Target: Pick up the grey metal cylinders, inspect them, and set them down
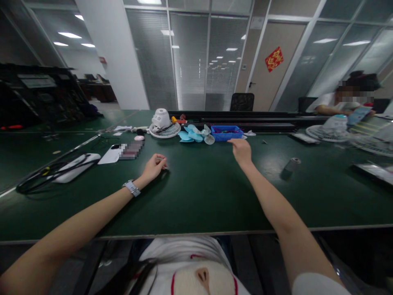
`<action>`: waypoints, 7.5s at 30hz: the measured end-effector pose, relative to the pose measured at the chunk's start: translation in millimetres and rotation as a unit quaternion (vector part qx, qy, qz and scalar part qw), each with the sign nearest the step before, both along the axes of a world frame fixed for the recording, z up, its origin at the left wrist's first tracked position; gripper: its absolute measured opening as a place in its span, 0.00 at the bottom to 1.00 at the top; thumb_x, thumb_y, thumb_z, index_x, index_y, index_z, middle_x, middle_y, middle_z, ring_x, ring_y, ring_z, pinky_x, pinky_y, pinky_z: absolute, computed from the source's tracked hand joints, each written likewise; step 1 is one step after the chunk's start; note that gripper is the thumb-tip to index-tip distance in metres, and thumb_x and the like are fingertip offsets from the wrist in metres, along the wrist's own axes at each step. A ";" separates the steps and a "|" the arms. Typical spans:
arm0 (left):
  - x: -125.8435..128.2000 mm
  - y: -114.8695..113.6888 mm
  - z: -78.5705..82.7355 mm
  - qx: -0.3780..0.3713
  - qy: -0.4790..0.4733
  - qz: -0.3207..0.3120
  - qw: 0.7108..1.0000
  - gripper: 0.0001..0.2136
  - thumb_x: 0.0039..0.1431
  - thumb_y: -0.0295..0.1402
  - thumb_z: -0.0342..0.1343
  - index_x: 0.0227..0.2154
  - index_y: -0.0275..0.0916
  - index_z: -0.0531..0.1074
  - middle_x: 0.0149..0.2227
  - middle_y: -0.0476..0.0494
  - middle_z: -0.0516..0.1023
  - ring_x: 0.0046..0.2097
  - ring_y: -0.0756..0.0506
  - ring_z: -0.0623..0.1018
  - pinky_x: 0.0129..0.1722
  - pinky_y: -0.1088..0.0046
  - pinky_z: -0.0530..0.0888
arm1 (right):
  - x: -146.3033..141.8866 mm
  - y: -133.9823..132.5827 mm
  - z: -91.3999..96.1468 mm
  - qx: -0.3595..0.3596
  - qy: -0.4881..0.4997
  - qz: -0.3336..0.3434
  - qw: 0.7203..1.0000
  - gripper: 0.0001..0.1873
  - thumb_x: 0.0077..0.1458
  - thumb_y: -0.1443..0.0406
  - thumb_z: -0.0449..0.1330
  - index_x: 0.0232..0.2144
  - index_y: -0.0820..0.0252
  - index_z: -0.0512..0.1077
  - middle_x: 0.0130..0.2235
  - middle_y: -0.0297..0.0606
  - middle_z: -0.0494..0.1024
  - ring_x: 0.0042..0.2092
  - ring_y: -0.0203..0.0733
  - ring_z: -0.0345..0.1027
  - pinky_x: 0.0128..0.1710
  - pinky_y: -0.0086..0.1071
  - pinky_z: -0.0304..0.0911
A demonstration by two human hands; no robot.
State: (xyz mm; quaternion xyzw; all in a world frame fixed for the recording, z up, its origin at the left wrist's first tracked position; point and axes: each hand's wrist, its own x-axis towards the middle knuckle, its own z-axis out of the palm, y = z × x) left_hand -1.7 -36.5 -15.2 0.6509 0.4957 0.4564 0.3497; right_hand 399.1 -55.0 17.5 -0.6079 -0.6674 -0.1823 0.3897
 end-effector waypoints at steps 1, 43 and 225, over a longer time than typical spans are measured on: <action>-0.2 0.2 -0.2 0.000 -0.002 0.000 1.000 0.12 0.55 0.42 0.56 0.36 0.41 0.66 0.24 0.51 0.76 0.27 0.47 0.77 0.30 0.73 0.71 | 19.3 2.3 -0.1 0.006 -0.013 -0.047 0.999 0.19 0.57 0.73 0.51 0.43 0.60 0.79 0.47 0.45 0.80 0.50 0.50 0.71 0.54 0.46 0.62; -3.3 4.7 -6.6 0.026 0.047 -0.014 0.998 0.12 0.58 0.44 0.53 0.39 0.41 0.65 0.26 0.51 0.77 0.29 0.47 0.78 0.31 0.73 0.70 | 55.0 17.3 -23.9 0.031 0.118 -0.110 0.986 0.14 0.54 0.66 0.57 0.44 0.59 0.74 0.36 0.41 0.82 0.38 0.47 0.76 0.45 0.39 0.66; 3.4 11.4 -0.8 -0.022 -0.037 0.044 0.998 0.12 0.55 0.38 0.57 0.39 0.42 0.62 0.24 0.51 0.77 0.29 0.46 0.79 0.32 0.73 0.71 | 61.1 0.6 -8.8 -0.069 0.022 -0.193 0.978 0.20 0.59 0.62 0.52 0.45 0.66 0.79 0.43 0.53 0.80 0.42 0.53 0.73 0.46 0.44 0.64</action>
